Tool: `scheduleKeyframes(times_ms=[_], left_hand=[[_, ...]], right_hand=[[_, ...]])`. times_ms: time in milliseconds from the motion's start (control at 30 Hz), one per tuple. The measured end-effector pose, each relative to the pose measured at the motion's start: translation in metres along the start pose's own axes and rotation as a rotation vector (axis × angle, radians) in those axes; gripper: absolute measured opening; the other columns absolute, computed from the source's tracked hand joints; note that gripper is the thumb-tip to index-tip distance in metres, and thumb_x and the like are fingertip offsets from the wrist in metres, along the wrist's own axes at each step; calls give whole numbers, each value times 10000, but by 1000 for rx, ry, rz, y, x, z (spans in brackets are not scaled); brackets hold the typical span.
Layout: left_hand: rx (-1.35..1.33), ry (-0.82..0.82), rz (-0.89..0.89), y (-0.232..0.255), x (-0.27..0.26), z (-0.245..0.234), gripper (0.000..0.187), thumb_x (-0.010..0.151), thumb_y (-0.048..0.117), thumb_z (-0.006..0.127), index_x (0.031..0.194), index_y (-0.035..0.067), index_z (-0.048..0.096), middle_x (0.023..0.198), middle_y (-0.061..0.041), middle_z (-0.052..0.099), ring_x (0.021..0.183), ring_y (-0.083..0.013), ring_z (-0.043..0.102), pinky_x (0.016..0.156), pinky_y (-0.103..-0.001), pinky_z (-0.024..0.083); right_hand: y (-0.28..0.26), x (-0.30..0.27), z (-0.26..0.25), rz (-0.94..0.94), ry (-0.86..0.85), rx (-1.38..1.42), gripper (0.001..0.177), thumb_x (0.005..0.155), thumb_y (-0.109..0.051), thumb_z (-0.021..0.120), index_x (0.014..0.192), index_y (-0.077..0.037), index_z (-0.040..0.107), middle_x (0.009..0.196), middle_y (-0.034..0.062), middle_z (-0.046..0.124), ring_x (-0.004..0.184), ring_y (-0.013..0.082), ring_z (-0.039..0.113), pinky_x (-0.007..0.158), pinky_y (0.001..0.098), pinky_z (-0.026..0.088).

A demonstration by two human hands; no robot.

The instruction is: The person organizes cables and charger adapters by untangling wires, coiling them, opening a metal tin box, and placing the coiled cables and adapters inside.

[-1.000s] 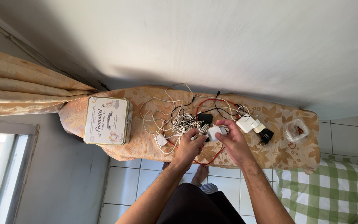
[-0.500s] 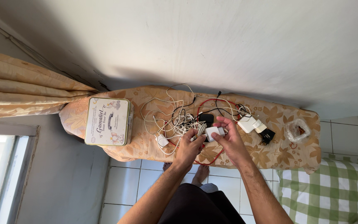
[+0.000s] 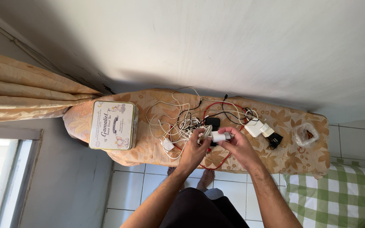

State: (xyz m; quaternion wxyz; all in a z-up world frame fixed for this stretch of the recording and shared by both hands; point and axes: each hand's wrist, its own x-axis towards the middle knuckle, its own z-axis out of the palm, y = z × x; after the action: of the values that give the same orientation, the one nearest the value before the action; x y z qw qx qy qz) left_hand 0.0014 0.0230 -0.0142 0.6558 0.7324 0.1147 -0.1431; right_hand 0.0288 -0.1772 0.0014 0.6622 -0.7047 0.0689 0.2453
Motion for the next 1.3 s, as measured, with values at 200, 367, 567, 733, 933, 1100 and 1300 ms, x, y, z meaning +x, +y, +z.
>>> scheduleKeyframes(times_ms=[200, 367, 567, 733, 933, 1100, 1300], left_hand=[[260, -227, 179, -16, 0, -14, 357, 954, 378, 696, 994, 26, 737, 926, -125, 730, 811, -248, 722, 700, -366, 569], [119, -294, -35, -25, -2, -11, 364, 1018, 354, 674, 987, -5, 726, 827, -123, 703, 730, -187, 628, 669, -333, 505], [-373, -406, -283, -53, 9, -5, 314, 1059, 318, 569, 1105, 50, 725, 900, -42, 718, 727, -83, 638, 676, -247, 512], [-470, -423, -316, -61, 10, -5, 368, 1073, 367, 551, 1126, 37, 705, 949, -44, 722, 732, -99, 632, 666, -263, 499], [69, -318, -206, -61, 7, -8, 637, 1076, 549, 444, 1090, -33, 702, 932, -152, 730, 813, -178, 697, 728, -342, 549], [146, -266, -204, -82, 16, -11, 529, 1073, 469, 403, 1155, 17, 666, 1028, -102, 757, 879, -189, 713, 791, -368, 577], [0, -99, -110, -93, 26, -17, 326, 1035, 250, 504, 1159, -4, 665, 1017, -141, 775, 838, -191, 754, 765, -321, 617]], right_hand=[[-17, 4, -1, -66, 34, -71, 450, 855, -169, 800, 1246, -69, 601, 1042, 46, 678, 896, 111, 663, 722, 282, 578], [10, 18, 6, 90, 152, 47, 489, 834, -197, 801, 1266, -97, 598, 973, 63, 692, 859, 130, 633, 674, 296, 517], [48, 21, 28, 144, 86, 442, 394, 982, -351, 655, 1193, -19, 634, 978, 86, 681, 864, 162, 658, 732, 332, 572], [44, 12, 39, 181, -6, 537, 315, 984, -237, 666, 1233, -51, 616, 1019, 69, 677, 871, 163, 629, 722, 344, 541], [55, 21, 27, 242, 117, 537, 358, 943, -187, 643, 1274, -72, 574, 1117, 71, 708, 1025, 191, 688, 862, 381, 606], [83, 37, -8, 199, 134, 503, 365, 976, -171, 654, 1294, -17, 561, 1093, 133, 704, 983, 225, 700, 844, 387, 588], [103, 54, -31, 232, 327, 248, 368, 933, -153, 704, 1269, -31, 617, 1066, 54, 704, 916, 148, 679, 823, 334, 570]])
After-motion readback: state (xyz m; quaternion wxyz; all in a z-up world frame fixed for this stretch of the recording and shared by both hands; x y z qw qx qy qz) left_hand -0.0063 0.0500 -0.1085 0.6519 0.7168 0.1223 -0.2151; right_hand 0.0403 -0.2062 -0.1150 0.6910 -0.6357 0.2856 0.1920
